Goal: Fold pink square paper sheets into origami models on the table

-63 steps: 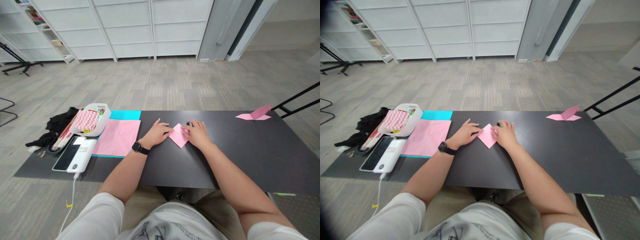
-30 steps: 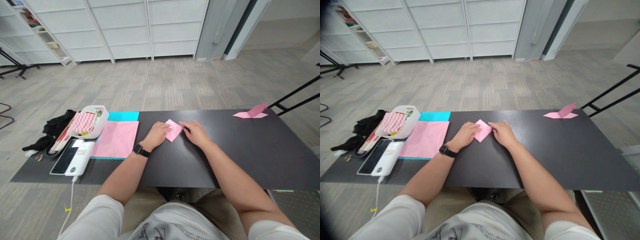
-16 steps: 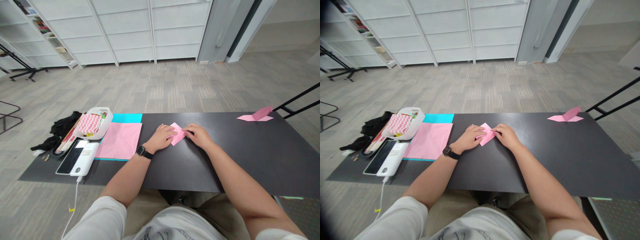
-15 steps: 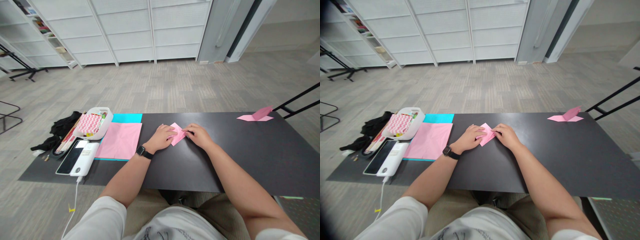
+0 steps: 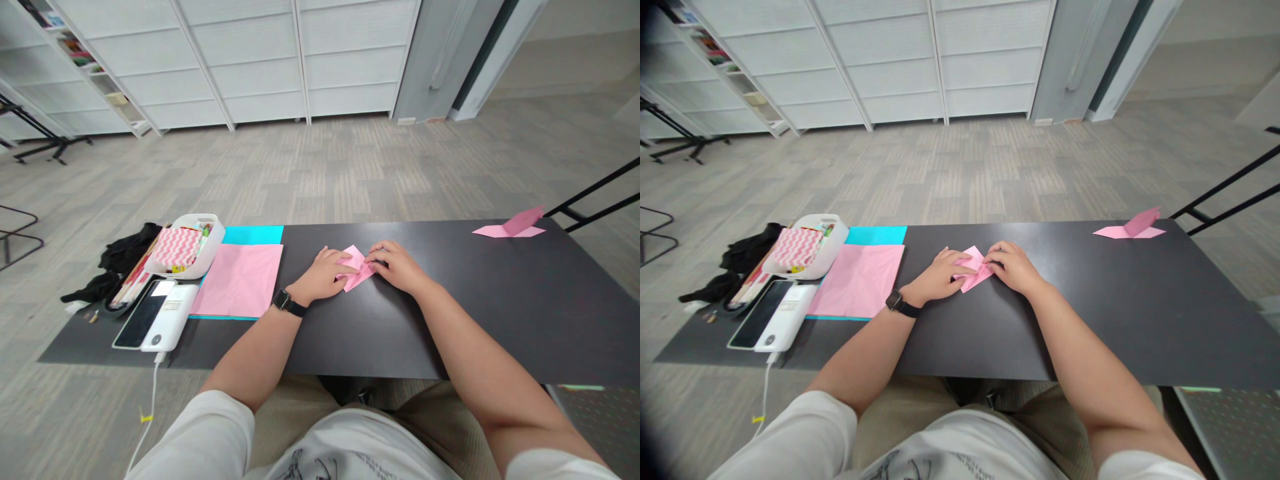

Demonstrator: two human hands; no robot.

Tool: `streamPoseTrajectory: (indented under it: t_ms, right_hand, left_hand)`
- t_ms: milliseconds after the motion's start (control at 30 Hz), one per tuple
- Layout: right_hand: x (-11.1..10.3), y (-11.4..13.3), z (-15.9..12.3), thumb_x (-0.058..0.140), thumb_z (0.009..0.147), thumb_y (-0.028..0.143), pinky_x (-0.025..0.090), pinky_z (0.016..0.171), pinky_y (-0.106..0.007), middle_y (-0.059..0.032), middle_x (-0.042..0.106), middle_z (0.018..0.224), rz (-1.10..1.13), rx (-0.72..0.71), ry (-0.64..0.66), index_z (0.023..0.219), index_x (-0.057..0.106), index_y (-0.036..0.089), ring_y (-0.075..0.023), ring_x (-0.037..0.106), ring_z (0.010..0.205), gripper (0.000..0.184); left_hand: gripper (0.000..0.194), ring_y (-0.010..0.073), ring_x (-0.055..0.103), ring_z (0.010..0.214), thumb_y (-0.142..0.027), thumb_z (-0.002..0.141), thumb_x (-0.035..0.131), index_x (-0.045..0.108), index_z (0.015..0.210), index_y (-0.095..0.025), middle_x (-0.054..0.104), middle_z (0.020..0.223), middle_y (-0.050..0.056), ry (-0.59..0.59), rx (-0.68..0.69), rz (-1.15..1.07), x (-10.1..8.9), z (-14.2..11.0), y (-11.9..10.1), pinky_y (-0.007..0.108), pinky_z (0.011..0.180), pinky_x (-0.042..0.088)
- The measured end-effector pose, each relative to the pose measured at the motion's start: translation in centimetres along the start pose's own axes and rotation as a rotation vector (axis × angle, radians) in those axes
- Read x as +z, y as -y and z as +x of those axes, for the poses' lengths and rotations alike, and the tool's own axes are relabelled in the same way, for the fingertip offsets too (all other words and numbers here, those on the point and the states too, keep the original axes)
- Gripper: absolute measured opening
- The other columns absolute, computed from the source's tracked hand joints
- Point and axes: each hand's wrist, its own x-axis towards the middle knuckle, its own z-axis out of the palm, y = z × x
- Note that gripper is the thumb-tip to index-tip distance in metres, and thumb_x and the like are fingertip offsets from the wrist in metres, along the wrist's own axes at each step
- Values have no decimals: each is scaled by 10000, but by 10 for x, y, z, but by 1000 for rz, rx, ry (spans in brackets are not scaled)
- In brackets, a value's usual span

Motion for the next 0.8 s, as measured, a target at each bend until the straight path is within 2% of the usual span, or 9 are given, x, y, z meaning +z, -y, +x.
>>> streamPoseTrajectory:
  t_ms: [267,533,667,800]
  right_hand:
    - [-5,-3,-2,666,967,252,469,1124,-538,-76,681,1230,-7,-8,37,1000,827,330,-295,638,1209,182]
    - [-4,-8,-1,654,975,272,480,1119,-525,-74,685,1225,-13,1,33,1057,809,330,-282,647,1192,185]
    - [-2,-10,-1,658,982,299,484,1104,-534,-81,691,1207,-29,18,21,1019,797,310,-293,649,1179,145]
    - [-1,-11,-1,659,980,312,485,1095,-536,-83,693,1194,-28,32,15,1024,785,301,-298,649,1175,135]
  left_hand:
    - [376,284,532,1420,-206,955,610,814,1226,-369,631,1502,50,7,11,-5,2,0,1,646,1298,255]
    - [291,253,553,1426,-292,1007,594,777,1231,-324,655,1520,22,9,-17,-68,1,0,-1,616,1333,206]
    - [290,241,550,1442,-265,1010,562,763,1211,-323,664,1518,1,28,-17,-93,-4,0,-4,609,1339,204]
    - [238,243,553,1435,-239,973,598,748,1147,-301,679,1497,6,24,-13,-107,-4,1,-6,604,1341,203]
